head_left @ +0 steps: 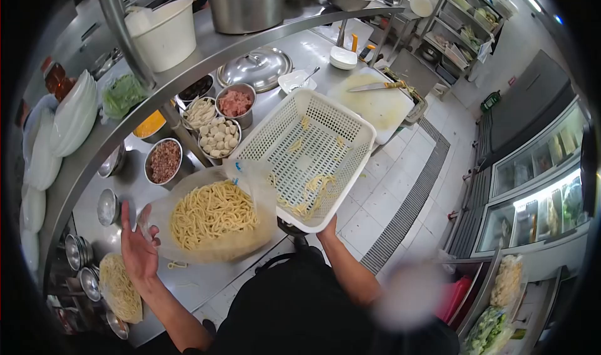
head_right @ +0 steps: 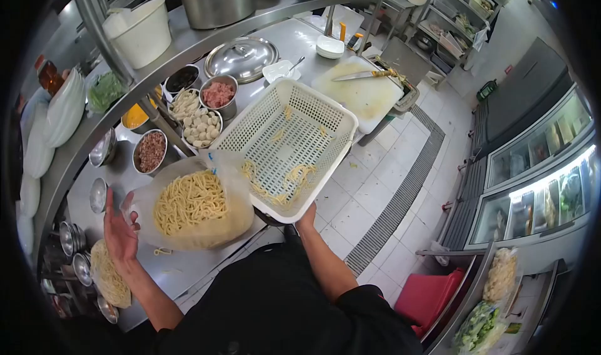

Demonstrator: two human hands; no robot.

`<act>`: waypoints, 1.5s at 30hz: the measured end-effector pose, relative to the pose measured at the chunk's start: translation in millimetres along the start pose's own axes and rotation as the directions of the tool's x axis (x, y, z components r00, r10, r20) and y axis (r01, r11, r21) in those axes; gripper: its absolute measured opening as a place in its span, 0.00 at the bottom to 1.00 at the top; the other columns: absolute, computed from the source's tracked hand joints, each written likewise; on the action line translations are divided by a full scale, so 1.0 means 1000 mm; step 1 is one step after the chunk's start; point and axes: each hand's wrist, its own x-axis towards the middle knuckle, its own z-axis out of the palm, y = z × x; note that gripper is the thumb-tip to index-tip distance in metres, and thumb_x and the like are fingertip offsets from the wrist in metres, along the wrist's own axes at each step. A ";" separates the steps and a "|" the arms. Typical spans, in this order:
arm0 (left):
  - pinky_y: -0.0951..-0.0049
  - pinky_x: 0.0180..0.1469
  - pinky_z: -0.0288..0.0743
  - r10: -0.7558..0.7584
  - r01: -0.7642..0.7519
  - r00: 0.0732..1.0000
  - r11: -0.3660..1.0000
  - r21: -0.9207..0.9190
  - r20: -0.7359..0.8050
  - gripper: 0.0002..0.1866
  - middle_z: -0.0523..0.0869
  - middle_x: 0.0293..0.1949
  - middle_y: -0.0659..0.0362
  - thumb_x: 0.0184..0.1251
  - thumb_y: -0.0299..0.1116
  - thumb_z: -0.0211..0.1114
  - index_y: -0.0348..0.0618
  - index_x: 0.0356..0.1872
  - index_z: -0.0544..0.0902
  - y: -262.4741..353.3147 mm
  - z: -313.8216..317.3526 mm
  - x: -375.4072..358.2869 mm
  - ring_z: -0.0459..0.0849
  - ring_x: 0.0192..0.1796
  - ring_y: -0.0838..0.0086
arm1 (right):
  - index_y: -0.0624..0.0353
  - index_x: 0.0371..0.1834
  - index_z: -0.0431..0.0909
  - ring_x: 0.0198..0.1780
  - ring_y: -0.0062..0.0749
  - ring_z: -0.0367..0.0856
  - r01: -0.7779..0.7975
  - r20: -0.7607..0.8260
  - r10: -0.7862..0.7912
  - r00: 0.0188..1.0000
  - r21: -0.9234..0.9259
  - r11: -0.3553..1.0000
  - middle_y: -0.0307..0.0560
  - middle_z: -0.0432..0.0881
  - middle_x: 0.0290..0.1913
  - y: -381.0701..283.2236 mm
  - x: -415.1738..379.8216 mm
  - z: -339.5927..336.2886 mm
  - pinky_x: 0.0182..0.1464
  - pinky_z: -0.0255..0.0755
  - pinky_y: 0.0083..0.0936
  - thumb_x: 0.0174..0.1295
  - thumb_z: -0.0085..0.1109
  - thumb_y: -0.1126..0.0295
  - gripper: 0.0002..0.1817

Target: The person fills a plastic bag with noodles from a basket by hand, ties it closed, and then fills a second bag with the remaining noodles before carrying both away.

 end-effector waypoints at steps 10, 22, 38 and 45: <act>0.79 0.28 0.84 -0.031 0.034 0.998 0.998 0.048 -0.063 0.34 0.67 0.67 0.45 0.74 0.43 0.53 0.60 0.77 0.50 0.003 0.004 0.002 0.86 0.37 0.69 | 0.67 0.49 0.77 0.40 0.27 0.82 0.259 0.038 -0.257 0.966 -0.072 0.963 0.46 0.83 0.42 -0.064 -0.012 -0.057 0.42 0.79 0.24 0.69 0.47 0.69 0.14; 0.81 0.28 0.82 0.013 -0.001 0.994 0.993 0.114 -0.110 0.35 0.66 0.67 0.46 0.74 0.44 0.54 0.59 0.77 0.50 -0.002 0.016 0.011 0.85 0.36 0.72 | 0.69 0.50 0.77 0.42 0.29 0.82 0.478 -0.010 -0.484 0.875 -0.140 0.867 0.49 0.83 0.45 -0.186 0.055 -0.075 0.43 0.78 0.25 0.68 0.50 0.68 0.15; 0.80 0.27 0.82 0.102 -0.023 0.943 0.969 0.246 -0.316 0.33 0.68 0.66 0.45 0.74 0.43 0.54 0.56 0.76 0.53 -0.015 0.048 0.013 0.84 0.35 0.72 | 0.68 0.59 0.72 0.51 0.35 0.80 0.541 0.057 -0.587 0.807 -0.469 0.698 0.50 0.81 0.53 -0.255 0.342 -0.046 0.52 0.75 0.31 0.68 0.52 0.65 0.21; 0.80 0.29 0.78 0.064 0.026 0.931 0.971 0.239 -0.360 0.32 0.69 0.66 0.47 0.74 0.48 0.55 0.60 0.75 0.56 -0.011 0.047 0.010 0.83 0.36 0.71 | 0.64 0.46 0.80 0.37 0.35 0.79 0.597 0.157 -0.848 0.506 -0.774 0.213 0.49 0.82 0.38 -0.289 0.285 -0.067 0.39 0.72 0.31 0.68 0.46 0.67 0.15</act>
